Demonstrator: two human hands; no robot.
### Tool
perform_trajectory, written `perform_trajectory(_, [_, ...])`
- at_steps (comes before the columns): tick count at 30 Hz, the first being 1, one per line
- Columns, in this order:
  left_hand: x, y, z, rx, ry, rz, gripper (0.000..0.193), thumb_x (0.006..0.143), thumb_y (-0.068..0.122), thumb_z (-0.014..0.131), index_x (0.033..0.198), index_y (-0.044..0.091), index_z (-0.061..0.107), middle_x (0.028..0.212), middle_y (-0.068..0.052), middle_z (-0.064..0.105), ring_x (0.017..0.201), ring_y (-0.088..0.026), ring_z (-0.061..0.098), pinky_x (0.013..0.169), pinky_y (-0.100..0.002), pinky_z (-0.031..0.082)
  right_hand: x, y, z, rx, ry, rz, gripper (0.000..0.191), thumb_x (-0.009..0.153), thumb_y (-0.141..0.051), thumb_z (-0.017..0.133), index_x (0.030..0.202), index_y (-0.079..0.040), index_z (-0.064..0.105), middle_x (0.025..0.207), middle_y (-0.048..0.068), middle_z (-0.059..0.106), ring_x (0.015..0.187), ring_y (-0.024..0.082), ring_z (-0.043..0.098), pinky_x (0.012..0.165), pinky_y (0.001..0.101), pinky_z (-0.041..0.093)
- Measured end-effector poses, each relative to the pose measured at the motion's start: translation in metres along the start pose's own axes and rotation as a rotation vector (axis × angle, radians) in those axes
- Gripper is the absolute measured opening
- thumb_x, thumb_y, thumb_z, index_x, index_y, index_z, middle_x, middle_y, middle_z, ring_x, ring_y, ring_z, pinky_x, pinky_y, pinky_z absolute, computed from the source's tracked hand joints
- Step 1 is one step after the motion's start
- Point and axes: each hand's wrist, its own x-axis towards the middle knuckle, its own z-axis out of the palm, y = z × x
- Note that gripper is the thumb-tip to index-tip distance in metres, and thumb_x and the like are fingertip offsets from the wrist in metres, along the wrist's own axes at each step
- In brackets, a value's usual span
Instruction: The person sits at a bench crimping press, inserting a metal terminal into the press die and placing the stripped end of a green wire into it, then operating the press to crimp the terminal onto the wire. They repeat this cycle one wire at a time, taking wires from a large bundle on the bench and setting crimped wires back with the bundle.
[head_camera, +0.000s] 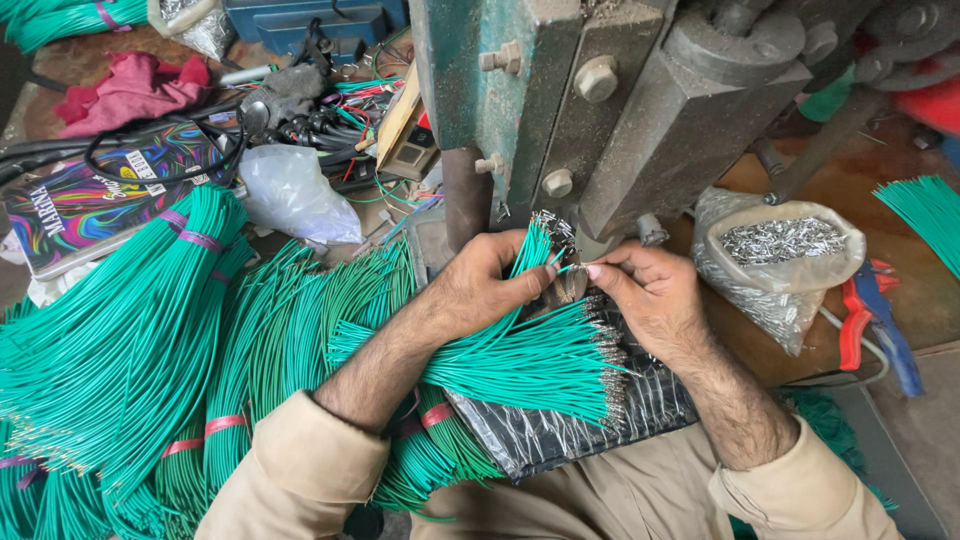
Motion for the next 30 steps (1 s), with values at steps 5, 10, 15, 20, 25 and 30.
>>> perform_trajectory(5, [0.001, -0.001, 0.002, -0.018, -0.014, 0.016, 0.023, 0.097, 0.020, 0.069, 0.107, 0.001, 0.072, 0.088, -0.003, 0.072, 0.085, -0.007, 0.062, 0.079, -0.031, 0.056, 0.000, -0.001, 0.002, -0.024, 0.028, 0.013, 0.009, 0.098, -0.005, 0.070, 0.102, 0.002, 0.072, 0.091, 0.004, 0.075, 0.085, 0.005, 0.066, 0.077, 0.0206, 0.054])
perform_trajectory(10, [0.001, -0.001, 0.002, -0.032, -0.022, -0.015, 0.022, 0.097, 0.021, 0.069, 0.106, 0.001, 0.072, 0.087, -0.002, 0.072, 0.083, -0.006, 0.061, 0.078, -0.030, 0.057, -0.001, 0.004, 0.002, -0.007, 0.060, 0.045, 0.009, 0.096, -0.005, 0.071, 0.100, 0.002, 0.074, 0.089, 0.004, 0.075, 0.082, 0.006, 0.067, 0.074, 0.0208, 0.054])
perform_trajectory(15, [0.001, -0.001, 0.003, -0.029, -0.002, -0.011, 0.022, 0.096, 0.020, 0.069, 0.106, 0.001, 0.071, 0.088, -0.001, 0.072, 0.085, -0.006, 0.061, 0.080, -0.030, 0.056, -0.001, 0.007, 0.001, -0.037, 0.064, -0.045, 0.008, 0.095, -0.004, 0.073, 0.099, 0.003, 0.072, 0.092, 0.004, 0.076, 0.085, 0.007, 0.068, 0.078, 0.0214, 0.056])
perform_trajectory(20, [0.000, 0.002, 0.001, -0.020, 0.005, 0.007, 0.021, 0.096, 0.020, 0.069, 0.107, 0.002, 0.070, 0.089, -0.001, 0.072, 0.086, -0.006, 0.061, 0.081, -0.030, 0.056, -0.002, -0.002, 0.005, -0.026, 0.065, 0.048, 0.010, 0.096, -0.003, 0.071, 0.104, 0.003, 0.074, 0.093, 0.007, 0.076, 0.085, 0.008, 0.067, 0.077, 0.0238, 0.055])
perform_trajectory(25, [-0.002, 0.005, 0.003, -0.053, -0.046, -0.001, 0.020, 0.090, 0.017, 0.073, 0.101, 0.003, 0.066, 0.084, 0.001, 0.068, 0.083, -0.007, 0.063, 0.077, -0.029, 0.056, -0.018, -0.030, -0.011, 0.075, -0.032, -0.025, 0.015, 0.096, -0.002, 0.067, 0.108, 0.003, 0.072, 0.102, 0.009, 0.077, 0.094, 0.013, 0.075, 0.088, 0.0264, 0.062])
perform_trajectory(30, [0.001, -0.003, 0.004, -0.191, -0.060, -0.033, 0.018, 0.102, 0.018, 0.070, 0.096, 0.001, 0.069, 0.083, 0.001, 0.068, 0.080, -0.006, 0.063, 0.074, -0.027, 0.054, -0.033, -0.057, -0.040, -0.540, -0.093, 0.142, 0.020, 0.087, -0.011, 0.073, 0.105, -0.004, 0.077, 0.105, 0.004, 0.074, 0.096, 0.014, 0.070, 0.075, 0.0304, 0.059])
